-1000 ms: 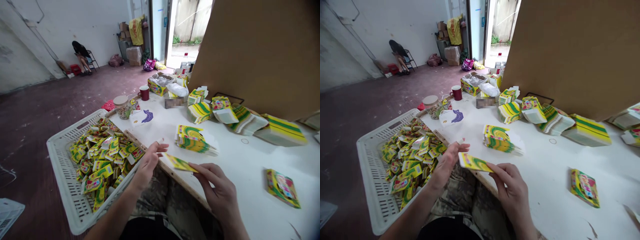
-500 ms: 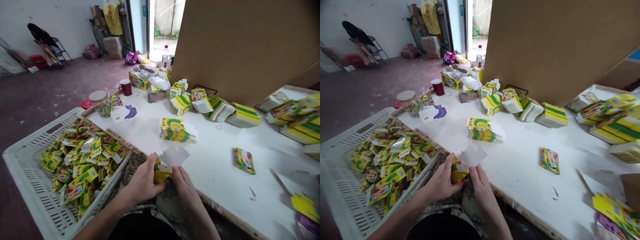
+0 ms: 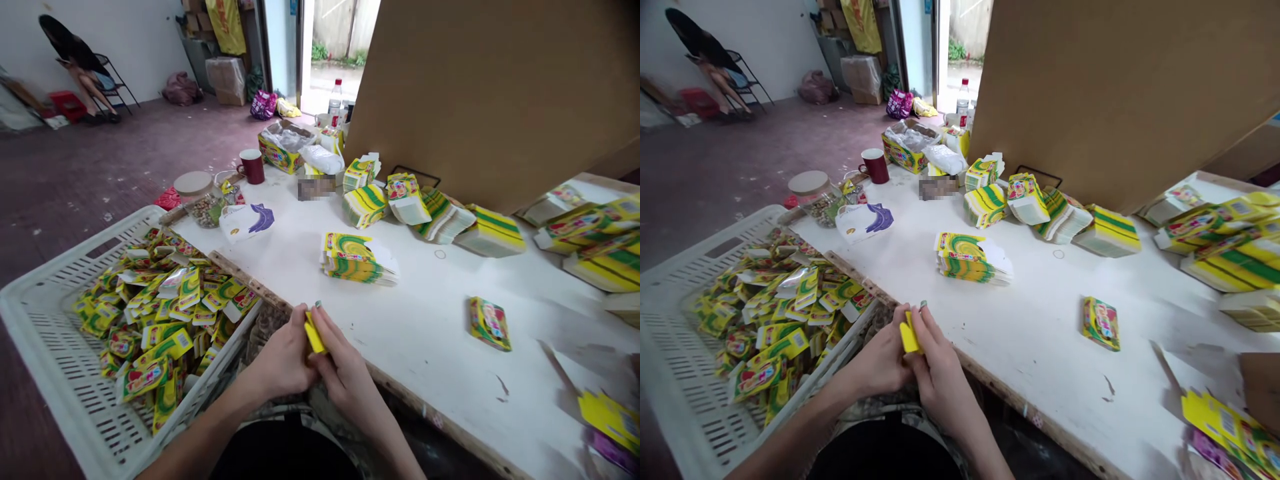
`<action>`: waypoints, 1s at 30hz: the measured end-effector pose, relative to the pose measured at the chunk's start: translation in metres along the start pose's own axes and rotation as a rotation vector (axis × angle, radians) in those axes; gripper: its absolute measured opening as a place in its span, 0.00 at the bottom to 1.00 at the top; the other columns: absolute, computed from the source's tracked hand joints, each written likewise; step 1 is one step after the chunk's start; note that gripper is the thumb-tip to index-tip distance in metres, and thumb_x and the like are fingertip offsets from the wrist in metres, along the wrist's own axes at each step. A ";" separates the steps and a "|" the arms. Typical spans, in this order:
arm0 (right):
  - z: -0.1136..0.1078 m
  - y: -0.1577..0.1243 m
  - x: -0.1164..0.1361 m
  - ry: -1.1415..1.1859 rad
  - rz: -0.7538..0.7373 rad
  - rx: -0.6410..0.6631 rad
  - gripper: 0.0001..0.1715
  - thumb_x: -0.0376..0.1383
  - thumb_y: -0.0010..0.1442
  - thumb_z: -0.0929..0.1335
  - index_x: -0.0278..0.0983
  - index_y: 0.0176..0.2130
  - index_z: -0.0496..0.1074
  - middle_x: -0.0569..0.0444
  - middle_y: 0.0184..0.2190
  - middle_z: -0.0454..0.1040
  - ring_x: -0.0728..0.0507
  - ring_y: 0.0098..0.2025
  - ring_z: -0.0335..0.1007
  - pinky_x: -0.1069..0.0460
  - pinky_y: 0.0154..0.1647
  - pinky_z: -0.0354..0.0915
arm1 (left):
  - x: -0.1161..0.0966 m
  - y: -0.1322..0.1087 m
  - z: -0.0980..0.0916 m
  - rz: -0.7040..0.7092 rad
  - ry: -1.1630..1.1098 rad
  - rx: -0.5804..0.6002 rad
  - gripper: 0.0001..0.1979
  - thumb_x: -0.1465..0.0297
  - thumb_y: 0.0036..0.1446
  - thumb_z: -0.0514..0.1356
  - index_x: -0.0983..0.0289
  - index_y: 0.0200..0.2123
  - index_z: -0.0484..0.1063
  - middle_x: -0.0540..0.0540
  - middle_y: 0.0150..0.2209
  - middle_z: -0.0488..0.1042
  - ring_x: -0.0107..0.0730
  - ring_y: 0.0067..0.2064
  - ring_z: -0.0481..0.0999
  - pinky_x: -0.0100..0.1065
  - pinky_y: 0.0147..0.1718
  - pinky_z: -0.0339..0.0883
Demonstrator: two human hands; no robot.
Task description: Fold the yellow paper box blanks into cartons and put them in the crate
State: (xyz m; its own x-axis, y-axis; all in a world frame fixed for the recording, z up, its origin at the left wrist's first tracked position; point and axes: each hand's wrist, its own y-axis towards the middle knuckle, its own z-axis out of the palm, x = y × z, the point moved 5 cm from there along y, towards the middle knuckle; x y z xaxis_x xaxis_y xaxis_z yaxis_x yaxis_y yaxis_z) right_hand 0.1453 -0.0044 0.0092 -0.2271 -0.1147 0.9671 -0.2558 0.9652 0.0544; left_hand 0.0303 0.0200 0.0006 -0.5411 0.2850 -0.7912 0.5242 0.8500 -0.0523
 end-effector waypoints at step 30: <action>-0.070 0.050 0.001 -0.294 -0.092 -0.365 0.28 0.43 0.57 0.70 0.41 0.56 0.65 0.46 0.51 0.71 0.40 0.48 0.71 0.44 0.47 0.70 | 0.039 -0.035 -0.070 -0.180 -0.926 -0.980 0.26 0.58 0.46 0.68 0.59 0.48 0.69 0.55 0.45 0.74 0.36 0.44 0.76 0.34 0.43 0.72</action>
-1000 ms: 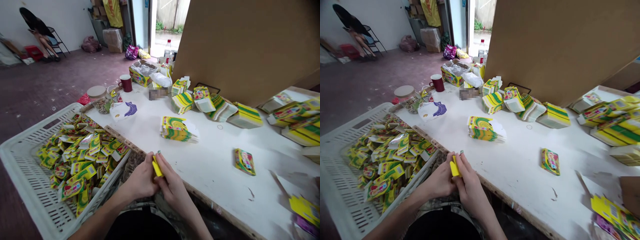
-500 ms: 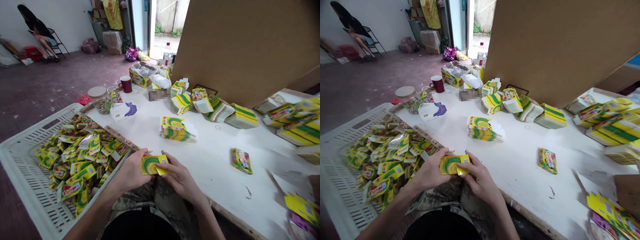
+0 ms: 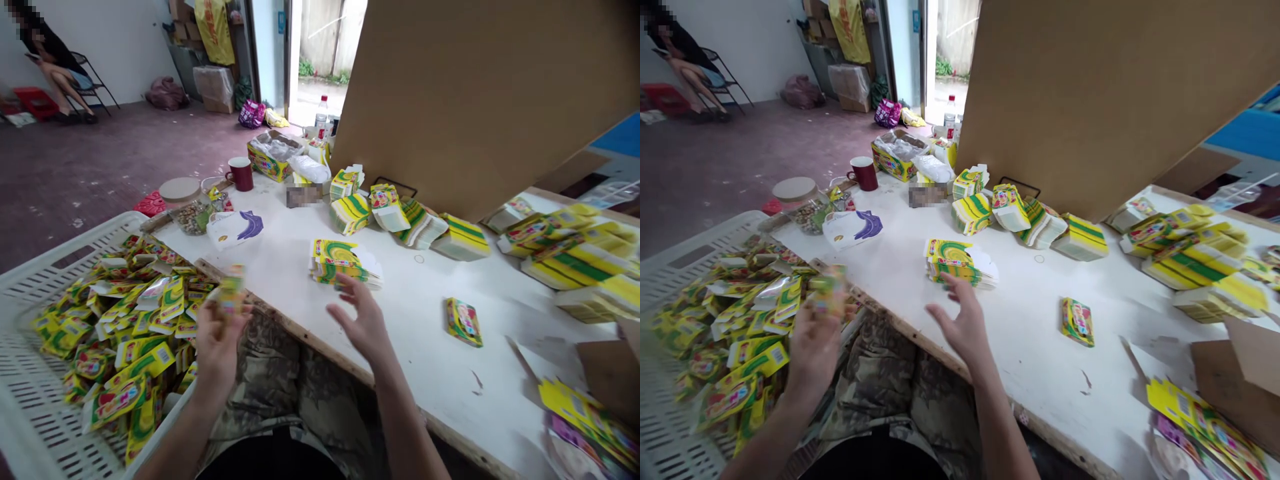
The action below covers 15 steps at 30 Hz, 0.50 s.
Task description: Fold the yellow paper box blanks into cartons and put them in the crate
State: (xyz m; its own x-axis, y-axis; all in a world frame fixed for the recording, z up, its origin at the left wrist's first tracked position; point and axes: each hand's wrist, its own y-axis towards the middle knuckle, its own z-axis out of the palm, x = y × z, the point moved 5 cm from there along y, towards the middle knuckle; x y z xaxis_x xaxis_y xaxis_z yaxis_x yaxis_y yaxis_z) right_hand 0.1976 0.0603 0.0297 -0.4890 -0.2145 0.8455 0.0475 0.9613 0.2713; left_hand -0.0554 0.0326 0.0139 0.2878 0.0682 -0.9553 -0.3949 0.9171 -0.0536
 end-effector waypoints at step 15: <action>-0.037 0.060 -0.021 -0.451 0.097 -0.206 0.04 0.33 0.53 0.68 0.38 0.33 0.69 0.47 0.35 0.71 0.39 0.37 0.66 0.44 0.41 0.62 | 0.044 -0.017 0.021 -0.546 -0.452 0.071 0.17 0.60 0.62 0.54 0.68 0.43 0.72 0.58 0.34 0.76 0.31 0.31 0.76 0.29 0.28 0.73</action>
State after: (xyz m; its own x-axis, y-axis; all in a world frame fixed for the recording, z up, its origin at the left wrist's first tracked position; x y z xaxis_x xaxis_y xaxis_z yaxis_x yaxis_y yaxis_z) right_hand 0.2430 0.1165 0.0456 -0.7990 0.0138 0.6011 0.2601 0.9093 0.3248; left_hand -0.0174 0.0281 -0.0206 0.7679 -0.2667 -0.5824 -0.0374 0.8890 -0.4564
